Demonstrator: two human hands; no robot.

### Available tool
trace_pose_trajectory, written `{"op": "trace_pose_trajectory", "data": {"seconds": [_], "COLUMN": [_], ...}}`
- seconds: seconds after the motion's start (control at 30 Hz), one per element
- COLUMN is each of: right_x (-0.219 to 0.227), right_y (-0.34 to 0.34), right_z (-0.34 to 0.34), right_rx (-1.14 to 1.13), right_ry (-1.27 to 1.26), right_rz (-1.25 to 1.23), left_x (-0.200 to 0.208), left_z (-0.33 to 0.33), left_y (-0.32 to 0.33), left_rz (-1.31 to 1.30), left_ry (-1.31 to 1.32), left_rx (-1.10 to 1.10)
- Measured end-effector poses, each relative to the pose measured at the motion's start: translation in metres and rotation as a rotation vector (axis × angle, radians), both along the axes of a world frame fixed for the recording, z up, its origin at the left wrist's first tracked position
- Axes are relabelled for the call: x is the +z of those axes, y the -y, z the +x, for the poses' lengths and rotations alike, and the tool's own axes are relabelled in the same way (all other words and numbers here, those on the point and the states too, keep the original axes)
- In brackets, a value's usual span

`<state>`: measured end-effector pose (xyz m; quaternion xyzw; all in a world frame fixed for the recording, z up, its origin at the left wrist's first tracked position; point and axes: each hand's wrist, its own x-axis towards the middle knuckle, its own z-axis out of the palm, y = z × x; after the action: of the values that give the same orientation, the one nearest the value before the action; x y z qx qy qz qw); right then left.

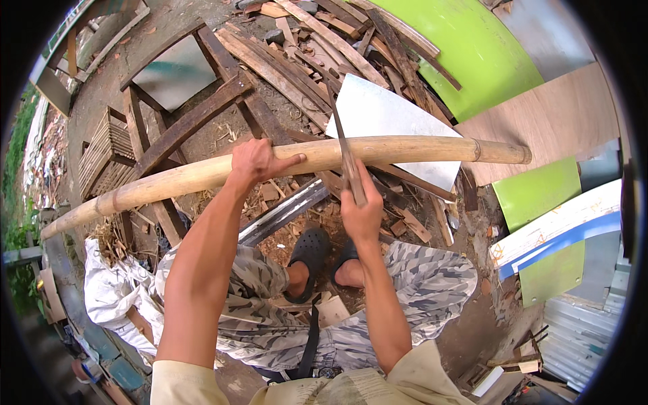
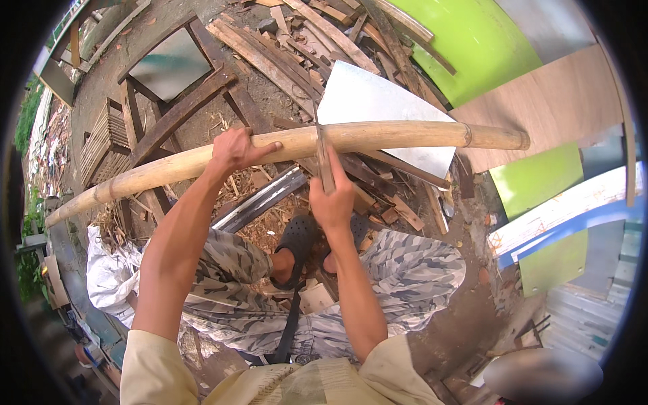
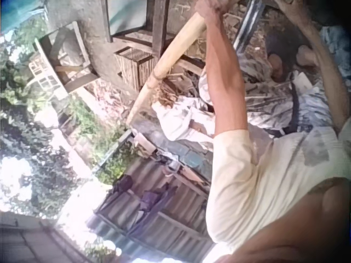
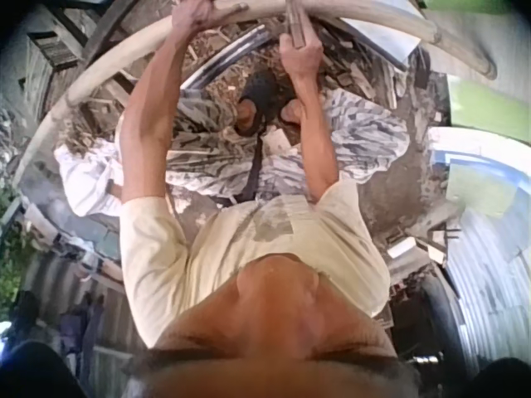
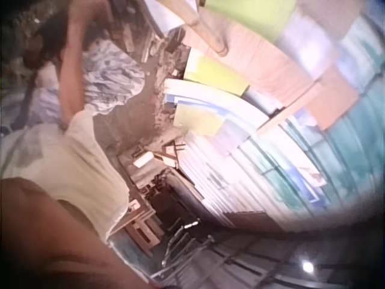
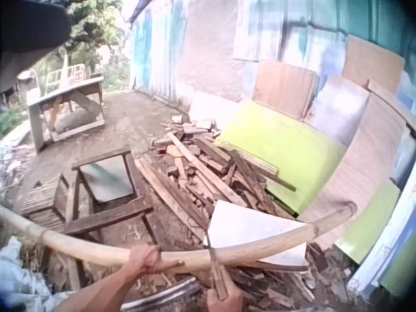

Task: The person uses a hand saw to cut a long bamboo pole held horizontally between their hands. The sawing motion is continuous and repetitive throughout the clip, with the bamboo resting on a pile of wood scraps on the ground.

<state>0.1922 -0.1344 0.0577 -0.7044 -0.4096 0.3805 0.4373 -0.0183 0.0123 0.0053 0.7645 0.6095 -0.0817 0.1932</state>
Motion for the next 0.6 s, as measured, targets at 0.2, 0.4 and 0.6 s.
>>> {"op": "trace_pose_trajectory", "data": {"seconds": [0.2, 0.4, 0.6], "right_x": [0.040, -0.012, 0.009], "right_y": [0.212, 0.013, 0.093], "right_z": [0.004, 0.009, -0.005], "right_rx": [0.130, 0.007, 0.025], "right_ry": [0.207, 0.158, 0.061], "right_rz": [0.126, 0.232, 0.079], "left_x": [0.015, 0.011, 0.005], "left_z": [0.003, 0.012, -0.004], "left_y": [-0.003, -0.008, -0.010], "left_rz": [-0.062, -0.009, 0.031], "left_ry": [0.008, 0.014, -0.008], "left_rx": [-0.004, -0.015, 0.025]}}
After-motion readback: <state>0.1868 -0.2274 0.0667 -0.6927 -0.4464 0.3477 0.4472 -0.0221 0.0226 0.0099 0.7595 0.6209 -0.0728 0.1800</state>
